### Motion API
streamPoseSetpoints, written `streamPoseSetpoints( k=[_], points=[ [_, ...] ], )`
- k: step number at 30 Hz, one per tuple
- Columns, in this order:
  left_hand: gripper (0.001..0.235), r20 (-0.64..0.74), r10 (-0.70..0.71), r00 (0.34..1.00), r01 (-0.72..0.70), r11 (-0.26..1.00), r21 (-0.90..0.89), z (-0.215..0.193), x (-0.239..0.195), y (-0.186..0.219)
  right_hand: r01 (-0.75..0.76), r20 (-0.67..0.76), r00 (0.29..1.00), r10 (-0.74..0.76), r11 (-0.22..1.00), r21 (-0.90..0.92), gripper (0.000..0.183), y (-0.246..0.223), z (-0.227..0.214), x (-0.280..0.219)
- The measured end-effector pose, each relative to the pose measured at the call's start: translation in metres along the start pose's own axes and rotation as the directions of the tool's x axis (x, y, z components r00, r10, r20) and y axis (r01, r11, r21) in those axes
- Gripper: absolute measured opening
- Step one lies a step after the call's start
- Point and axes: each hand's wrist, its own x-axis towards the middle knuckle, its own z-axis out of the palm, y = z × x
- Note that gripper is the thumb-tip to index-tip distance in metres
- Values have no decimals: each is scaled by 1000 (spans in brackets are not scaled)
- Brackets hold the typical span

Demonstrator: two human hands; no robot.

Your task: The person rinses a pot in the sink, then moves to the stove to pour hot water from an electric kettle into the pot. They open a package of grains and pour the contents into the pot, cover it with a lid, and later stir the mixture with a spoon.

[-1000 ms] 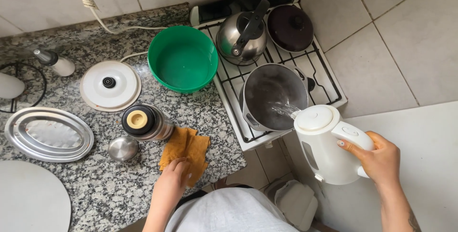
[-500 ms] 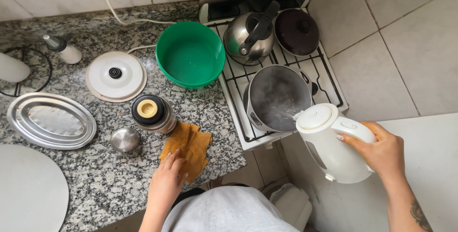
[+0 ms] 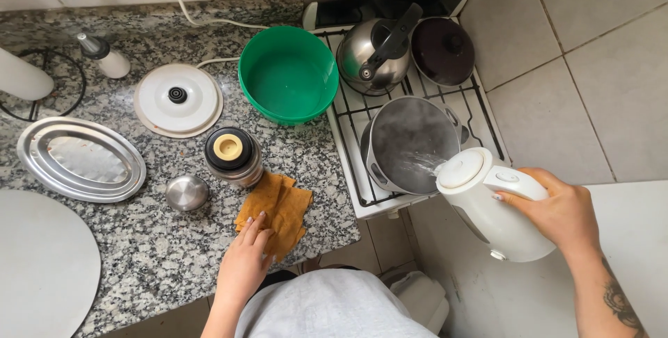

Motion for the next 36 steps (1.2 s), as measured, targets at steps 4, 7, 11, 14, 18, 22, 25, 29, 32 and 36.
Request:
streamPoseSetpoints(
  k=[4, 7, 11, 14, 18, 22, 25, 29, 32, 36],
  points=[
    [48, 3, -6, 1000, 6, 1000, -9, 0, -1, 0, -15, 24, 1000, 16, 998, -54, 40, -11, -4, -3],
    [49, 12, -15, 1000, 15, 1000, 0, -1, 0, 1, -54, 44, 997, 57, 996, -70, 40, -14, -6, -3],
    [49, 17, -17, 1000, 17, 1000, -3, 1, 1, -1, -14, 29, 999, 17, 996, -91, 40, -8, -3, 2],
    [49, 17, -12, 1000, 12, 1000, -9, 2, 1, -2, -15, 31, 999, 18, 995, -102, 41, -11, -4, 2],
    [49, 36, -19, 999, 19, 1000, -4, 1, 2, -2, -23, 40, 999, 29, 989, -147, 40, -12, -5, 3],
    [49, 30, -13, 999, 13, 1000, -14, -1, 2, -1, -35, 35, 999, 41, 987, -156, 41, -12, -4, 5],
    [48, 45, -24, 999, 24, 1000, -17, -1, 2, -1, -14, 40, 999, 22, 981, -195, 44, -11, -4, 7],
    [48, 36, -11, 999, 12, 1000, -15, -1, 2, -2, 6, 40, 999, 2, 977, -213, 45, -12, -3, 7],
    [48, 31, -9, 999, 9, 1000, -18, -1, 2, -2, 34, 33, 999, -27, 973, -229, 46, -10, -2, 9],
    [49, 35, -22, 999, 22, 999, -24, -3, 2, 0, 52, 29, 999, -45, 963, -264, 48, -9, 0, 12]
  ],
)
